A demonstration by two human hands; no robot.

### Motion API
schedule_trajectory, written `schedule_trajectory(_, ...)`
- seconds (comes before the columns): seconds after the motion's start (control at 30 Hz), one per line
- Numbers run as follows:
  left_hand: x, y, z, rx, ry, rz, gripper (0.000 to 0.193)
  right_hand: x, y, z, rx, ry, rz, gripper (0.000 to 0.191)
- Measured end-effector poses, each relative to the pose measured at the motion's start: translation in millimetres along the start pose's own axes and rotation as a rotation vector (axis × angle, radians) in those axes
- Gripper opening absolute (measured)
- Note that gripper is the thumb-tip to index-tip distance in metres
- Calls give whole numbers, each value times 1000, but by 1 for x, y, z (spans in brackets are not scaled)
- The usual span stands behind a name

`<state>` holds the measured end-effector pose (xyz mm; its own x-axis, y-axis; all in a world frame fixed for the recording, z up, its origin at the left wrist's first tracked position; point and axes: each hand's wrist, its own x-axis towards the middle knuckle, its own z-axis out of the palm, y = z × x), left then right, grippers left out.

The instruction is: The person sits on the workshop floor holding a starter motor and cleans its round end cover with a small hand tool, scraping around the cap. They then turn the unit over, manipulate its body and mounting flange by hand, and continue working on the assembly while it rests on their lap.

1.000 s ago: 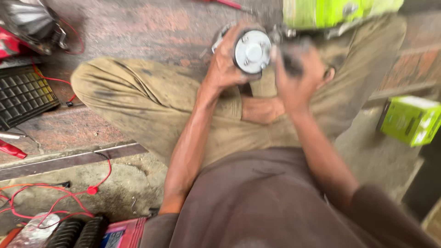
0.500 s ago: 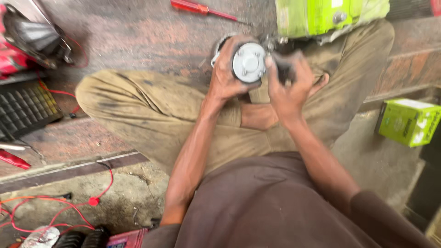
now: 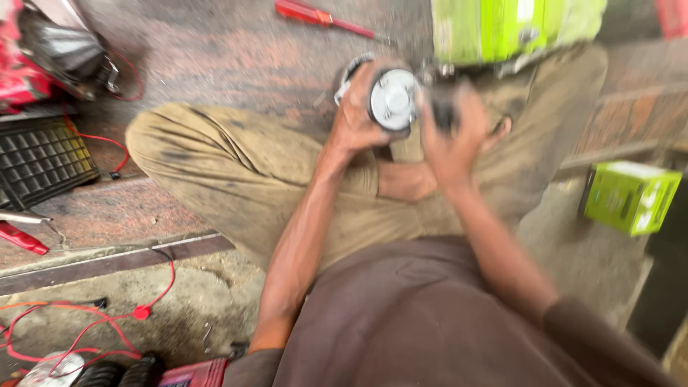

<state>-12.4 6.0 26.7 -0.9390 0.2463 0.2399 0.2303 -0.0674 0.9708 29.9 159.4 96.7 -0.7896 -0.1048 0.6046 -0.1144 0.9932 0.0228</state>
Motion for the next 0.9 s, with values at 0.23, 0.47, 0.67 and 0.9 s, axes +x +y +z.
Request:
schedule_trajectory(0.23,11,2,-11,-51,-112,-97,68,-5,2,-8,804,-304,439,12)
schedule_trajectory(0.47,23,5,-20,-96,-204,-74,66,15,3,-7,794,-340,230,14)
schedule_trajectory(0.67,17,2,-18,-79,-177,-37,66,27,-1,-3,792,-355,182,18)
schedule_trajectory(0.9,14,-1,-21,-91,-189,-25,68,28,-6,-7,720,-376,150,14)
